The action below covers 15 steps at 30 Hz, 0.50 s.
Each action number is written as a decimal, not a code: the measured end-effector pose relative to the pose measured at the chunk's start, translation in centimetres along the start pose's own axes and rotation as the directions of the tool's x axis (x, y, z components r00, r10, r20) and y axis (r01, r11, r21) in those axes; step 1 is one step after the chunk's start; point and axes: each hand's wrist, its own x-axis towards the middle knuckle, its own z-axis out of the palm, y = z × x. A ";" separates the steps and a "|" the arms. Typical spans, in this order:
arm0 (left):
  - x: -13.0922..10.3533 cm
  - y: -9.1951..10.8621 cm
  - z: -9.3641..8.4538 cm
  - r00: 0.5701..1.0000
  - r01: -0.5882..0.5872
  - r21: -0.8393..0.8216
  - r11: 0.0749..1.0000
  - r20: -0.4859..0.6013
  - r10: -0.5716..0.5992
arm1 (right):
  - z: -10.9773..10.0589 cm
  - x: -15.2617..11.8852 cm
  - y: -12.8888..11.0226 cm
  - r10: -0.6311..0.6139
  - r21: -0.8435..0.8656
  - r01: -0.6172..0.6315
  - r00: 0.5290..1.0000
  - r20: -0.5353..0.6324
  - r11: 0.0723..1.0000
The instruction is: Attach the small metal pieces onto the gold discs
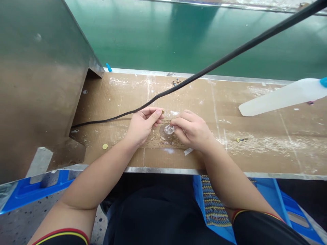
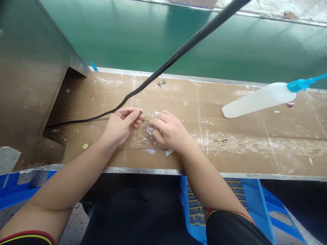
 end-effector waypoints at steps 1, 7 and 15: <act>0.0 0.0 0.0 1.000 0.002 0.003 1.000 0.001 -0.002 | 0.0 0.0 0.0 0.002 -0.001 -0.002 1.000 0.002 1.000; -0.1 0.1 0.0 1.000 0.000 0.004 1.000 0.007 0.000 | 0.1 0.1 0.0 -0.008 0.000 0.008 1.000 0.006 1.000; -0.1 0.4 0.2 0.999 0.049 -0.053 0.997 0.004 -0.049 | -0.4 0.2 -0.5 0.068 0.079 -0.061 0.993 -0.093 0.995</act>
